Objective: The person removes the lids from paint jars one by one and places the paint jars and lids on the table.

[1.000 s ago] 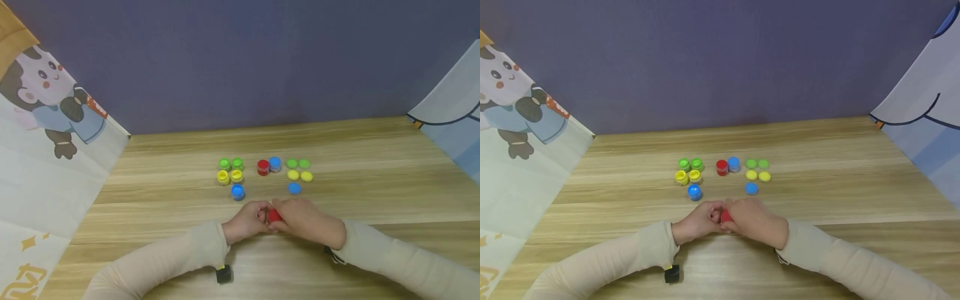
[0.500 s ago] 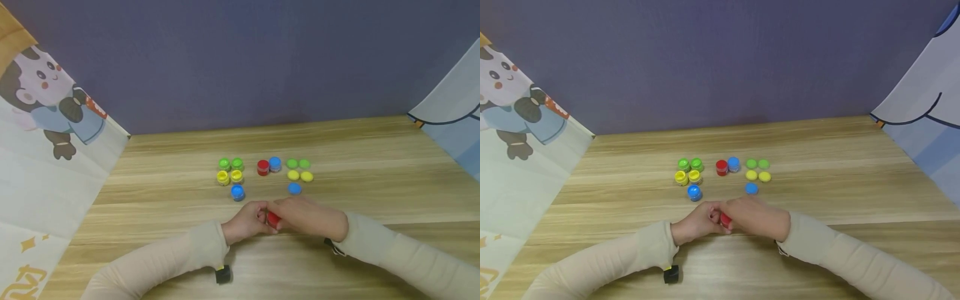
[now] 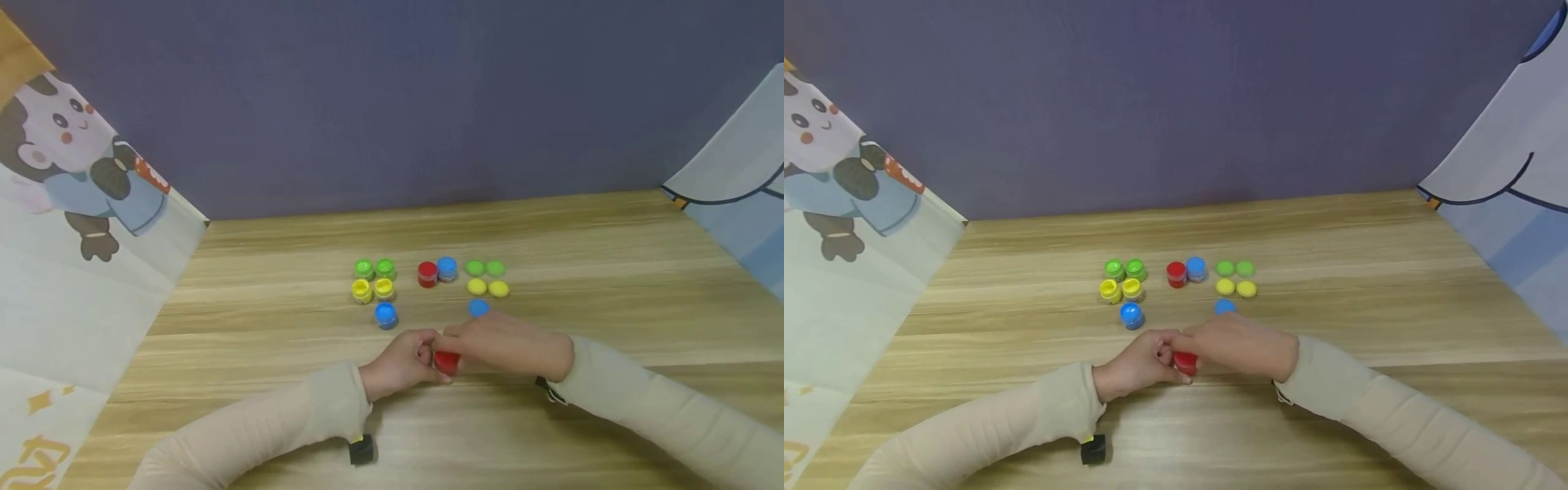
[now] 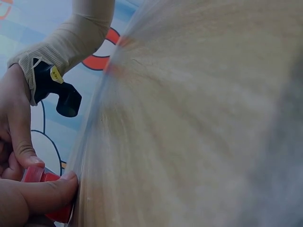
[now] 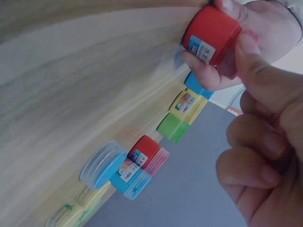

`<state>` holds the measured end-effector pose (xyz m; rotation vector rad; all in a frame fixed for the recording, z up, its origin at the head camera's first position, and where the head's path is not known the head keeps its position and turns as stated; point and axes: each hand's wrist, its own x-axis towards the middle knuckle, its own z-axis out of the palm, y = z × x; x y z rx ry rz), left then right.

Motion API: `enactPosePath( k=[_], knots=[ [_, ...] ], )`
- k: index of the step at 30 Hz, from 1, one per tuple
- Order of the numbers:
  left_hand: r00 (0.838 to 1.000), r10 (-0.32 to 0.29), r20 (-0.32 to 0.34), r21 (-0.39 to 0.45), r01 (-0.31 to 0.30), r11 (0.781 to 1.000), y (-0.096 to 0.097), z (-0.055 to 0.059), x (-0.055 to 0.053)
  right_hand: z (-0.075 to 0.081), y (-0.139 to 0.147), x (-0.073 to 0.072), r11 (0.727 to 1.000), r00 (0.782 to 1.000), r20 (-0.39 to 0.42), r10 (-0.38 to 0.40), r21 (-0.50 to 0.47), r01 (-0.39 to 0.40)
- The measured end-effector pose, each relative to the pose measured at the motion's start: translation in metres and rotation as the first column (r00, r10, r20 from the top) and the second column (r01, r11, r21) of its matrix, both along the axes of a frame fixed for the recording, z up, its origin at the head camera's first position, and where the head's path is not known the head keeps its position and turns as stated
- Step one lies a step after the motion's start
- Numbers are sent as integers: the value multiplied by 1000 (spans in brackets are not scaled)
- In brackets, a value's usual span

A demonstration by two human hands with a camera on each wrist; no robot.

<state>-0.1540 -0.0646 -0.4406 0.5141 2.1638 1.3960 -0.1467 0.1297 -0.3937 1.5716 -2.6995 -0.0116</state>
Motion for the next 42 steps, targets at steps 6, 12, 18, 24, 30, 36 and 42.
enactPosePath(
  k=[6, 12, 18, 24, 30, 36, 42],
  knots=[
    [1000, -5, -4, 0, 5, 1000, -1, -1, 1, 0, -1, 5, 995, 994, 84, -73, -65, 79],
    [1000, -5, -4, 22, 6, 1000, 0, -2, 0, -6, -12, 17, 931, 946, 171, -277, -195, 308],
    [1000, 5, -2, 32, -5, 999, 1, -2, 0, -11, -22, 23, 862, 885, 196, -421, -216, 458],
    [1000, -15, 4, 5, 15, 1000, 0, 0, -1, -12, -24, 22, 861, 873, 246, -422, -192, 470],
    [999, -41, -13, 2, 41, 999, -1, 1, -2, -9, -21, 16, 907, 913, 260, -314, -203, 369],
    [999, -36, -21, 21, 37, 999, -1, 0, -1, -3, -19, 8, 941, 938, 276, -209, -203, 270],
    [999, -24, -25, 7, 24, 1000, -2, 2, 1, 0, -17, -1, 973, 948, 299, -105, -166, 160]
  ],
)
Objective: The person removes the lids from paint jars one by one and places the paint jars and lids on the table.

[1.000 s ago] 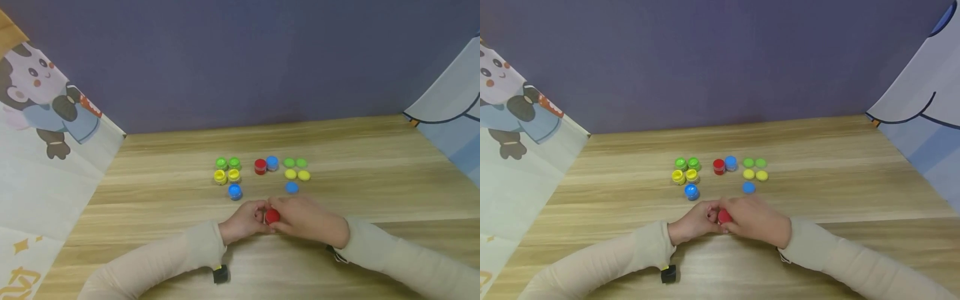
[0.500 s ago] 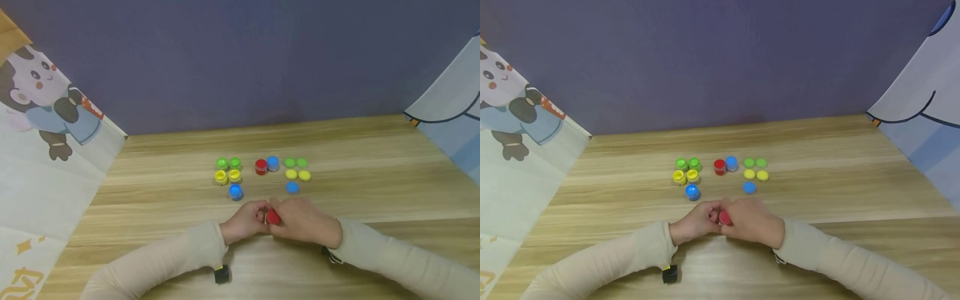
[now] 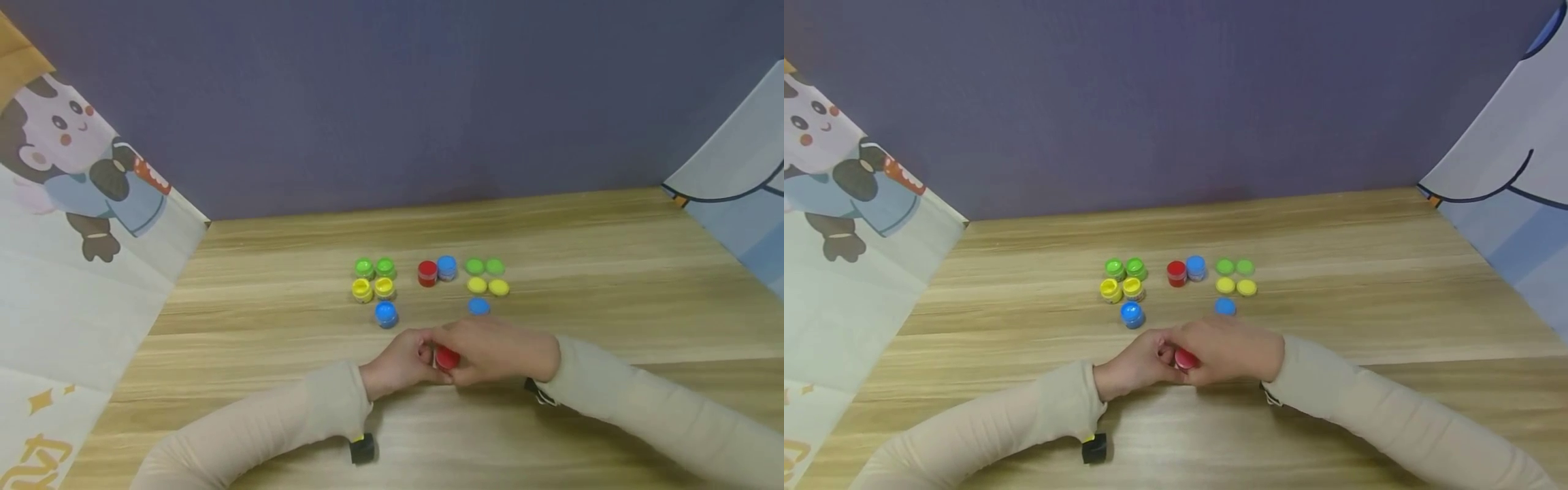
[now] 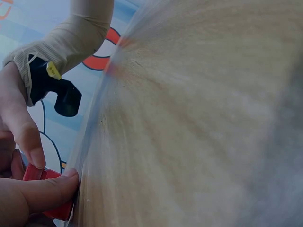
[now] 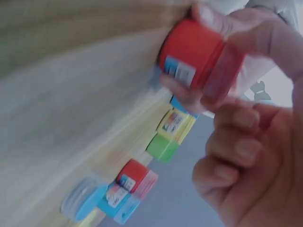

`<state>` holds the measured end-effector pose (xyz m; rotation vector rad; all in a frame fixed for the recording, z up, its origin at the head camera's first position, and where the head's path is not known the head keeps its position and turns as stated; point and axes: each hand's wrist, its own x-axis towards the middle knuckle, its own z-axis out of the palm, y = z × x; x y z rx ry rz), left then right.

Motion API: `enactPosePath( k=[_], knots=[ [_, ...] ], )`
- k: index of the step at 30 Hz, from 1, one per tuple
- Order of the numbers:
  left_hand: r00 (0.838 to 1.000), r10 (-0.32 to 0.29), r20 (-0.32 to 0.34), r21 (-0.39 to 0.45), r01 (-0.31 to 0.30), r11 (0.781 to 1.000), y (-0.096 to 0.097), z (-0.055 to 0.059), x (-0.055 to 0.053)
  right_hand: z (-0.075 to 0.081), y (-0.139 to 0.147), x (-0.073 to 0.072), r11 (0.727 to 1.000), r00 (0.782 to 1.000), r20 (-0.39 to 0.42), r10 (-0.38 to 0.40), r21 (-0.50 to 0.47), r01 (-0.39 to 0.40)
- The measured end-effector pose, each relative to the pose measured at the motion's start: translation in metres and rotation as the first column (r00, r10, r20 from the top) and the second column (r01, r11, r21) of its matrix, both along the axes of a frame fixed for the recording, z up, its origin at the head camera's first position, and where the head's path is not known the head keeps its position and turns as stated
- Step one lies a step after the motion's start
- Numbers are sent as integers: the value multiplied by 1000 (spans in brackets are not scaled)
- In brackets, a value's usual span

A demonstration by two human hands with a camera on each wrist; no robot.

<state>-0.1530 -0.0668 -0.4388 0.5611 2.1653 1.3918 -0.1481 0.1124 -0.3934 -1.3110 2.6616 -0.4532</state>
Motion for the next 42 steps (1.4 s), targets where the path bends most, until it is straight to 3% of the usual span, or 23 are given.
enactPosePath(
  k=[9, 18, 22, 25, 30, 36, 42],
  knots=[
    [1000, 2, 9, 0, -2, 1000, 0, 2, 3, 2, 3, -11, 987, 987, 0, 162, 4, -162],
    [1000, 3, 19, 17, -3, 1000, 1, 1, 5, 7, 8, -11, 987, 988, -30, 153, 47, -151],
    [999, -8, 33, 24, 7, 1000, 2, 2, 3, 5, 11, -4, 997, 997, 12, 72, -8, -72],
    [1000, -4, 19, 5, 4, 1000, 2, 3, 3, 1, 11, 5, 997, 997, 1, -71, -37, 71],
    [1000, 16, 21, -9, -16, 1000, 3, 3, 2, -6, 3, 20, 946, 945, -42, -325, -27, 324],
    [998, 17, 55, 9, -18, 1000, 2, 3, 0, -12, -5, 27, 916, 913, -72, -401, -9, 402],
    [998, 14, 67, 4, -14, 1000, 3, 3, 0, -12, -6, 26, 913, 910, -73, -409, -28, 408]
  ],
)
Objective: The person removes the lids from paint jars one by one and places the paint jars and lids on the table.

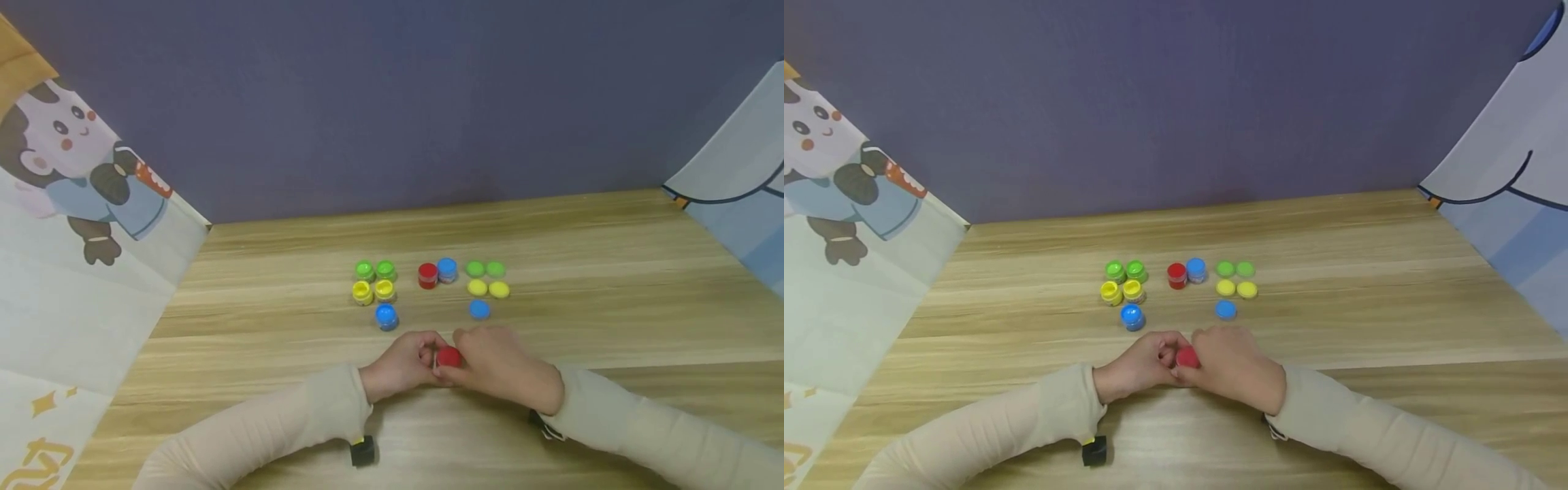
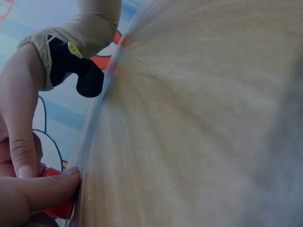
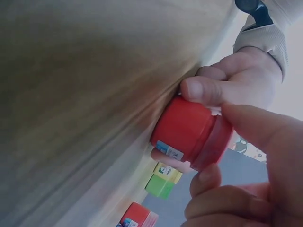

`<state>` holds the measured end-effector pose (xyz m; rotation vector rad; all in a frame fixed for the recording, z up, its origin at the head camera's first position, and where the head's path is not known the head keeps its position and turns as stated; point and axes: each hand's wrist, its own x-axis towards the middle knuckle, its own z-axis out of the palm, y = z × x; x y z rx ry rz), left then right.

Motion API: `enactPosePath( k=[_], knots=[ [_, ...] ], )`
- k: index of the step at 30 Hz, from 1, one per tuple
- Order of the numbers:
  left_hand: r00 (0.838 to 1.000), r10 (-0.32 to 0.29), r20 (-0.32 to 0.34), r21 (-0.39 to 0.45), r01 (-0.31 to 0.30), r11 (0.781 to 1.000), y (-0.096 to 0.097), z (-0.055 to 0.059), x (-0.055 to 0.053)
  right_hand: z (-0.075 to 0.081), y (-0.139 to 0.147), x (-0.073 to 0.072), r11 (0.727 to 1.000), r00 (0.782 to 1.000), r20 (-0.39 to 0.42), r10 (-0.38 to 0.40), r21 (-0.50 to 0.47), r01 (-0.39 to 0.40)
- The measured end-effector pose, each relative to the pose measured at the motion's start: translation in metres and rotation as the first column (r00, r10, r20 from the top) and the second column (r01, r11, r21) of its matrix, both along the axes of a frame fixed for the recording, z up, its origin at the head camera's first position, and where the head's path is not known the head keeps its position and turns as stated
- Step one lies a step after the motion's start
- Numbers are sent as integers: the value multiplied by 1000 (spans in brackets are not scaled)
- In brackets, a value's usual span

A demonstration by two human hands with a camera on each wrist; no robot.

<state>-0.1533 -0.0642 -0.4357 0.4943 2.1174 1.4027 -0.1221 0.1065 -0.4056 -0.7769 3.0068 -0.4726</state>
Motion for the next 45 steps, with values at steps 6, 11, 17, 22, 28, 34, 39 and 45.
enactPosePath(
  k=[6, 11, 17, 22, 28, 34, 39, 45],
  knots=[
    [999, -16, -32, -10, 15, 1000, 0, -2, -1, 1, 2, -1, 998, 998, 1, 63, 8, -63],
    [998, -21, -53, -8, 21, 1000, -1, -3, -1, 4, 4, -4, 991, 991, 6, 131, -4, -131],
    [999, -20, -31, 6, 20, 1000, -1, -2, 0, 8, 8, -10, 970, 970, 15, 242, 8, -242],
    [1000, -20, -10, 2, 20, 1000, -2, -1, 1, 10, 11, -12, 950, 951, -5, 308, 62, -308],
    [999, -23, -31, -18, 22, 1000, -2, -1, -1, 13, 13, -11, 927, 941, -49, 334, 198, -319],
    [999, -31, -41, -38, 30, 999, -1, -2, -2, 14, 17, -13, 903, 928, -57, 367, 259, -342],
    [1000, -17, -25, -5, 17, 1000, 0, -4, -2, 11, 22, -13, 929, 934, 5, 358, 100, -357],
    [1000, -10, -17, 12, 10, 1000, 1, -4, -1, 5, 16, -2, 980, 981, 39, 192, -58, -189]
  ],
)
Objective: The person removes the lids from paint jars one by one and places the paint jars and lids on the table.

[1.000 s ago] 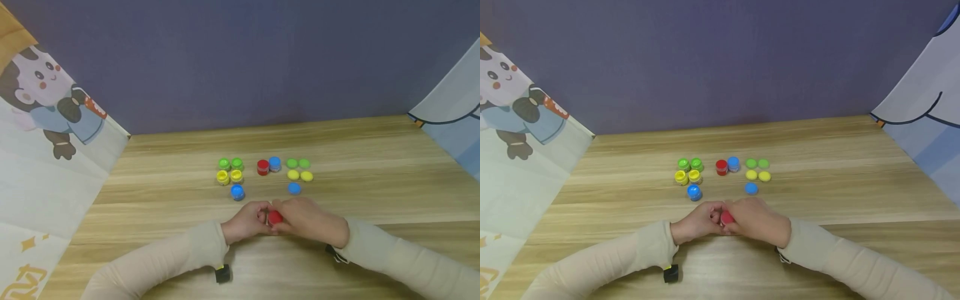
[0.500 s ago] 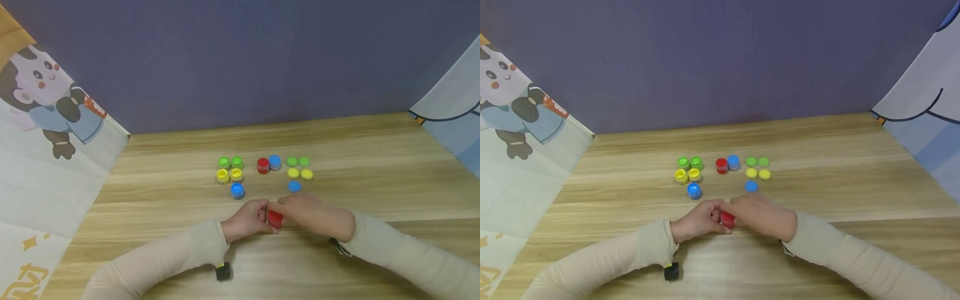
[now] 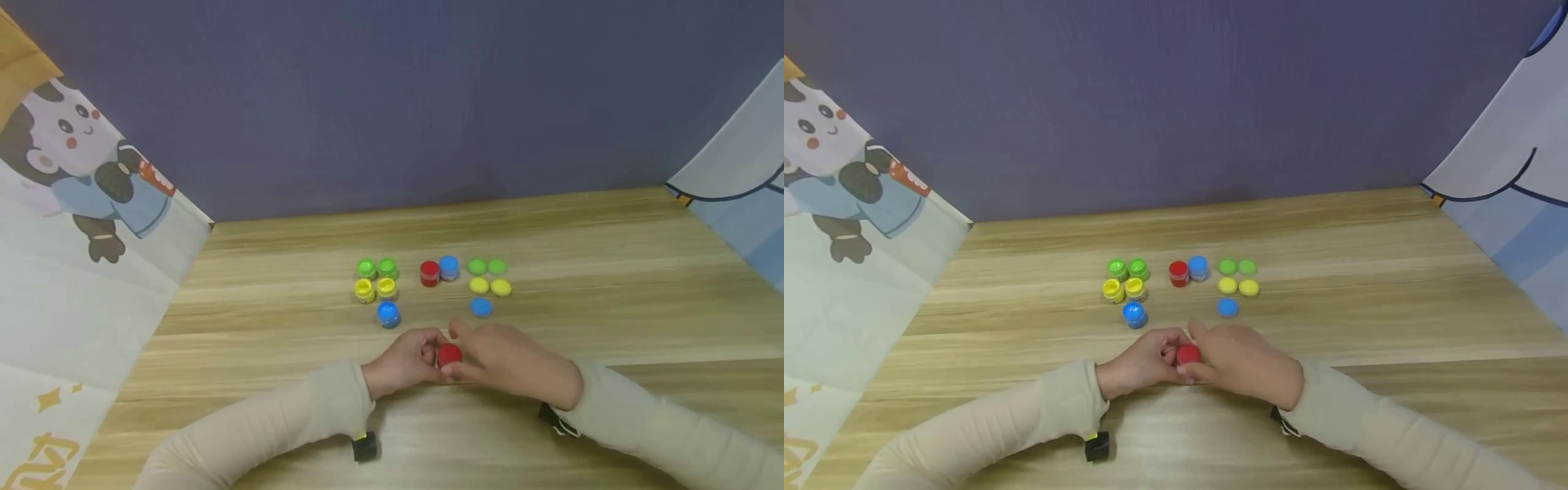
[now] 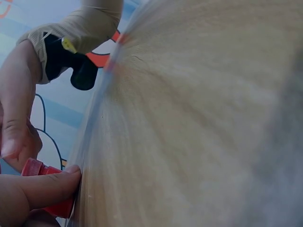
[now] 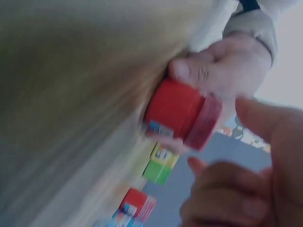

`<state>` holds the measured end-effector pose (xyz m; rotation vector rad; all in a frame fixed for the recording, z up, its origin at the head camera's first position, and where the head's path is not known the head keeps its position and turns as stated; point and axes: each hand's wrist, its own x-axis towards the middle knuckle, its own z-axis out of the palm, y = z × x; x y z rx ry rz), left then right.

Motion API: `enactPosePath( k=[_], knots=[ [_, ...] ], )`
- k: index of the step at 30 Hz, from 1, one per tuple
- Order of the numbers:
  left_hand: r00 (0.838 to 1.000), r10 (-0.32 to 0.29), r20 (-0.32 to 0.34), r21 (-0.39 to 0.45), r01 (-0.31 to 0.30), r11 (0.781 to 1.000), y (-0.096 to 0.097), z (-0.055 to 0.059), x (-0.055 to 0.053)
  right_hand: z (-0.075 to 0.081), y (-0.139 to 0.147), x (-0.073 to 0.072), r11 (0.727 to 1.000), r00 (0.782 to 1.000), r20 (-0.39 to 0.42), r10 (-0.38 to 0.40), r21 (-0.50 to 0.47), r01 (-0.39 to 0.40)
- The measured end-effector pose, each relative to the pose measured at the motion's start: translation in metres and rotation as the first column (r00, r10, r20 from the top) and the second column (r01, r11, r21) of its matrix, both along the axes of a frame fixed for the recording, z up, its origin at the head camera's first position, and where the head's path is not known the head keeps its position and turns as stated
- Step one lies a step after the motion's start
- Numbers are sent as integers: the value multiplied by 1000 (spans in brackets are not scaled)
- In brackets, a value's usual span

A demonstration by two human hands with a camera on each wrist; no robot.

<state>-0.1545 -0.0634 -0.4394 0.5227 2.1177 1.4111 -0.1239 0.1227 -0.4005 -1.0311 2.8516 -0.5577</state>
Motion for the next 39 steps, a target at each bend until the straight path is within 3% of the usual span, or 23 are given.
enactPosePath(
  k=[6, 14, 23, 28, 39],
  knots=[
    [1000, 5, 7, 4, -5, 1000, 2, 1, 0, -4, -11, 7, 986, 985, -94, -143, 67, 150],
    [1000, 10, -2, 22, -9, 1000, 1, 0, 1, -7, -18, 6, 978, 982, -51, -182, 98, 186],
    [1000, -7, 15, 21, 6, 1000, 0, 2, 1, -4, -12, 2, 995, 997, -78, -20, 94, 27],
    [1000, -27, 12, -4, 27, 1000, -3, 3, 1, 0, -10, -2, 991, 998, -44, 53, 124, -48],
    [1000, -31, 0, -13, 31, 999, -3, 3, 1, 9, -4, -9, 953, 962, -142, 232, 230, -196]
  ],
)
